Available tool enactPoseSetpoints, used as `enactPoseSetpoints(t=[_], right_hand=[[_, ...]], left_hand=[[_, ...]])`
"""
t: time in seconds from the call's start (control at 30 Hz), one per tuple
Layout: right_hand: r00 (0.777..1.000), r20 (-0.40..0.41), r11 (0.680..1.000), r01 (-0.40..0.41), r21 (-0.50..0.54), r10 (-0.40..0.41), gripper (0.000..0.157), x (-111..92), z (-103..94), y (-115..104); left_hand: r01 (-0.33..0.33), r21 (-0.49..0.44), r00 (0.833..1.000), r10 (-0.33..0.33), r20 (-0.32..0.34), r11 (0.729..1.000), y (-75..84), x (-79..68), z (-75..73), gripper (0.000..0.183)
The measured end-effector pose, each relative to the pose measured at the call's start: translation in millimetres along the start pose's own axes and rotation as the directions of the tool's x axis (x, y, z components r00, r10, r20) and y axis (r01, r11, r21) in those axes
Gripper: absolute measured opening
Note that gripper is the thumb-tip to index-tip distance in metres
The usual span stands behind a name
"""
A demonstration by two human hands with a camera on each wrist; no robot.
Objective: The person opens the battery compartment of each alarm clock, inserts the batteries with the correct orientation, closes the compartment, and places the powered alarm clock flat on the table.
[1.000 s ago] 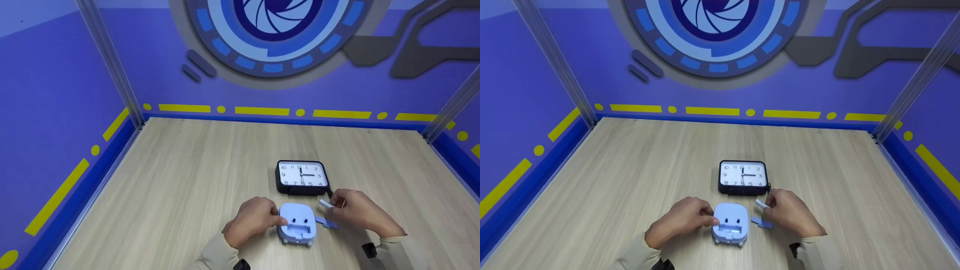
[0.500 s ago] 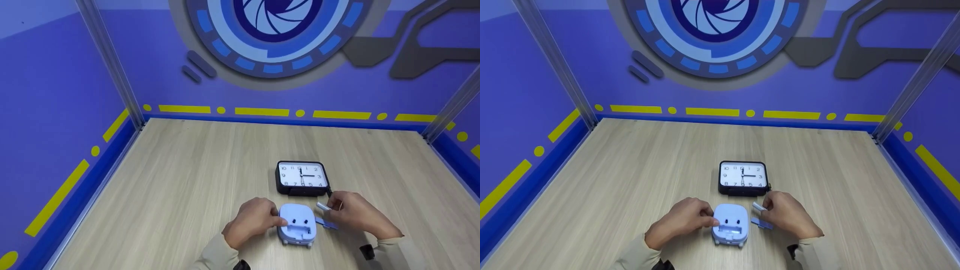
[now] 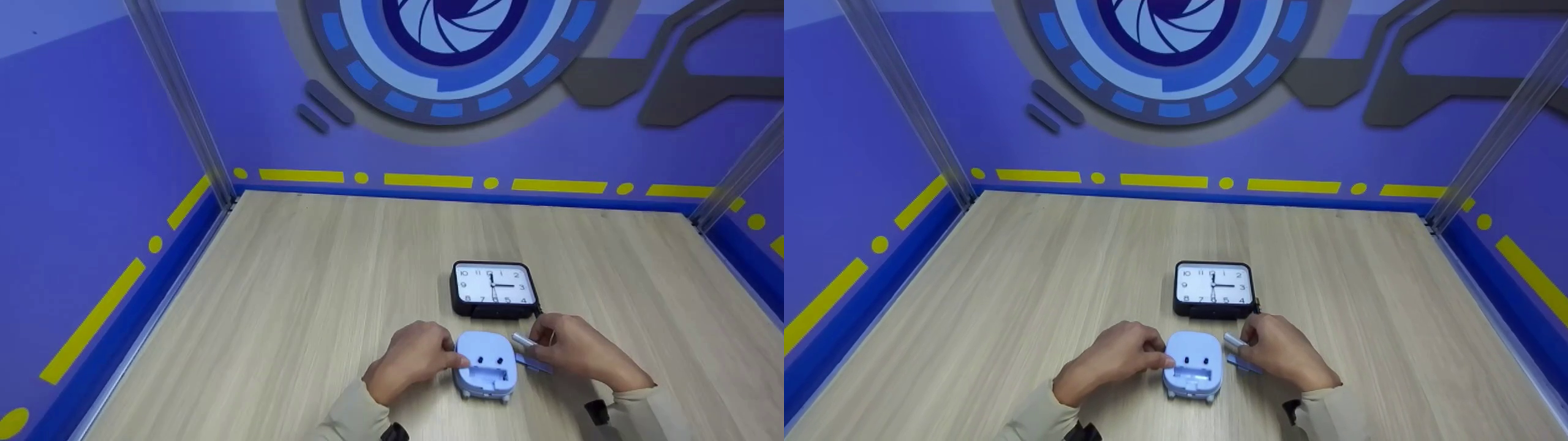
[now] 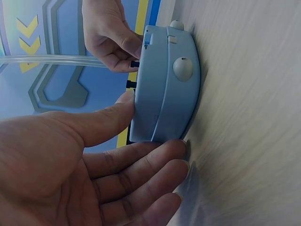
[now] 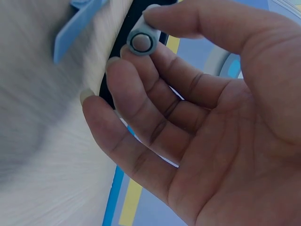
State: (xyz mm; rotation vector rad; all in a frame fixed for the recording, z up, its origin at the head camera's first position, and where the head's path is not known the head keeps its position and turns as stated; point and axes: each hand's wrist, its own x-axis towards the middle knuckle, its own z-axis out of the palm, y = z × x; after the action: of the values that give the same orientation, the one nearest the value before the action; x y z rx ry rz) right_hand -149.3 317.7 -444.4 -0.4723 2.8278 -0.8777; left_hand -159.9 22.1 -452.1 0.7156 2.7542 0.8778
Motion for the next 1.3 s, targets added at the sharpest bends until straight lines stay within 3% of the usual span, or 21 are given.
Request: enactPoseSetpoints(t=[1.07, 1.3], right_hand=[[1.0, 0.002, 1.0, 0.024, -0.02, -0.024, 0.015, -2, -1.3, -22], [0.992, 0.017, 0.992, 0.124, -0.007, -0.124, 0.017, -3, 0.8, -27]], left_hand=[[0.019, -0.008, 0.999, -0.018, 0.034, 1.0, -0.6, 0.9, -1.4, 0.027], [0.019, 0.003, 0.999, -0.019, 0.028, 1.0, 0.5, 1.3, -1.3, 0.027]])
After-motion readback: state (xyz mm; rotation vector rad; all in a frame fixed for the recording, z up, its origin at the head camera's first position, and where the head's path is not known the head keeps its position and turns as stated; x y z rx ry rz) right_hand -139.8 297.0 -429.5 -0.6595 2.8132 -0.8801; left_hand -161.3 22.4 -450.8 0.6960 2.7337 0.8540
